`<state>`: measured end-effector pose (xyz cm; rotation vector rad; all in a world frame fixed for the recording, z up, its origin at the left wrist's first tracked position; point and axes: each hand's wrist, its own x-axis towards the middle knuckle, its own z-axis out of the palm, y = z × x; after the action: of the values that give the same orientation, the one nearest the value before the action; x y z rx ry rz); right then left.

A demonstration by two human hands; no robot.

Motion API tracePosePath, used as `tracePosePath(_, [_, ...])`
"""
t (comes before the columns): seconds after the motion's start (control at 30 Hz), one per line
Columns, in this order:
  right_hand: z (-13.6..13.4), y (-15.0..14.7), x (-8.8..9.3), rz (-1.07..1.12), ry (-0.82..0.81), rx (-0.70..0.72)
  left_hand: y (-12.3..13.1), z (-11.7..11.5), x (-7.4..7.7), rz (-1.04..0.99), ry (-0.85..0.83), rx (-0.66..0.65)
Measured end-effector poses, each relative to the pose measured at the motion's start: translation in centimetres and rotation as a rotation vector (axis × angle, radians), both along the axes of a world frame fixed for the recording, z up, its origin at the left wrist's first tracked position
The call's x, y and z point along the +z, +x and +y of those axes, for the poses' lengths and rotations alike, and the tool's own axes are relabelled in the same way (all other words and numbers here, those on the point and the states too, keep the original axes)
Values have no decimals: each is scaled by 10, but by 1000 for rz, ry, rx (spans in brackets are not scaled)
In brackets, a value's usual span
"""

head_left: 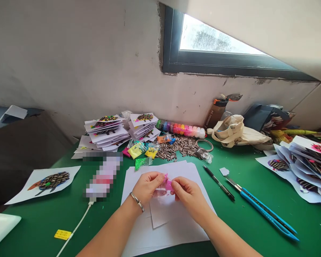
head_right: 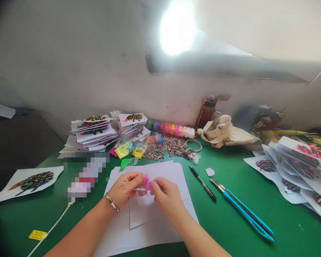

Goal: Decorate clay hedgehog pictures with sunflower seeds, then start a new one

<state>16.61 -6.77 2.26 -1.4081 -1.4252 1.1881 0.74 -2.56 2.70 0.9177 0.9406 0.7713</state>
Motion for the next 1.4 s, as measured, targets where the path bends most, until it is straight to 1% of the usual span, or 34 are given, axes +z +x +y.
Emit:
tracePosePath(0.13, [-1, -4, -3, -53, 4, 57, -1, 3, -2, 75, 88, -1])
tracePosePath(0.23, [3, 0, -1, -174, 71, 98, -12, 13, -4, 126, 165, 23])
tracePosePath(0.3, [7, 15, 3, -330, 149, 80, -25, 23, -7, 213, 217, 103])
tracePosePath(0.33, [10, 27, 6, -431, 188, 48, -32, 29, -9, 267, 258, 167])
tracePosePath(0.4, [13, 58, 9, -667, 207, -71, -46, 39, -11, 438, 340, 325])
tracePosePath(0.43, [14, 74, 9, -776, 164, -145, -52, 43, -12, 554, 382, 366])
tracePosePath(0.47, [14, 91, 8, -872, 100, -204, -56, 46, -13, 675, 418, 369])
tracePosePath(0.53, [13, 118, 1, -989, -32, -285, -61, 50, -13, 742, 446, 395])
tracePosePath(0.6, [12, 135, -8, -1061, -129, -267, -62, 51, -12, 772, 454, 411])
tracePosePath(0.63, [12, 138, -13, -1096, -148, -255, -61, 50, -11, 808, 494, 420])
tracePosePath(0.7, [13, 138, -19, -1162, -149, -239, -56, 46, -8, 920, 681, 446])
tracePosePath(0.77, [15, 134, -21, -1201, -125, -241, -50, 37, -4, 1041, 974, 466])
tracePosePath(0.8, [16, 131, -20, -1198, -116, -250, -45, 31, -1, 1059, 1069, 447])
tracePosePath(0.83, [18, 128, -19, -1173, -109, -265, -40, 24, 1, 1056, 1128, 380])
tracePosePath(0.87, [19, 126, -17, -1122, -100, -284, -34, 17, 2, 1039, 1160, 278])
tracePosePath(0.93, [20, 120, -13, -947, -64, -339, -21, 3, 2, 1002, 1186, -3])
tracePosePath(0.97, [20, 117, -11, -834, -37, -372, -14, -3, 0, 994, 1183, -162])
tracePosePath(1.0, [20, 114, -10, -710, -8, -400, -8, -8, -3, 994, 1175, -293])
tracePosePath(1.07, [21, 105, -7, -439, 32, -428, 1, -14, -9, 995, 1160, -507])
tracePosePath(1.1, [21, 100, -7, -291, 35, -418, 4, -16, -12, 1003, 1155, -573])
tracePosePath(1.2, [22, 84, -7, 149, 4, -313, 8, -18, -16, 1027, 1142, -625])
tracePosePath(1.27, [24, 74, -10, 324, 14, -252, 7, -19, -15, 1034, 1138, -632])
tracePosePath(1.33, [27, 65, -15, 361, 54, -204, 7, -20, -14, 1037, 1138, -641])
tracePosePath(1.4, [30, 57, -23, 293, 83, -149, 7, -20, -13, 1039, 1140, -647])
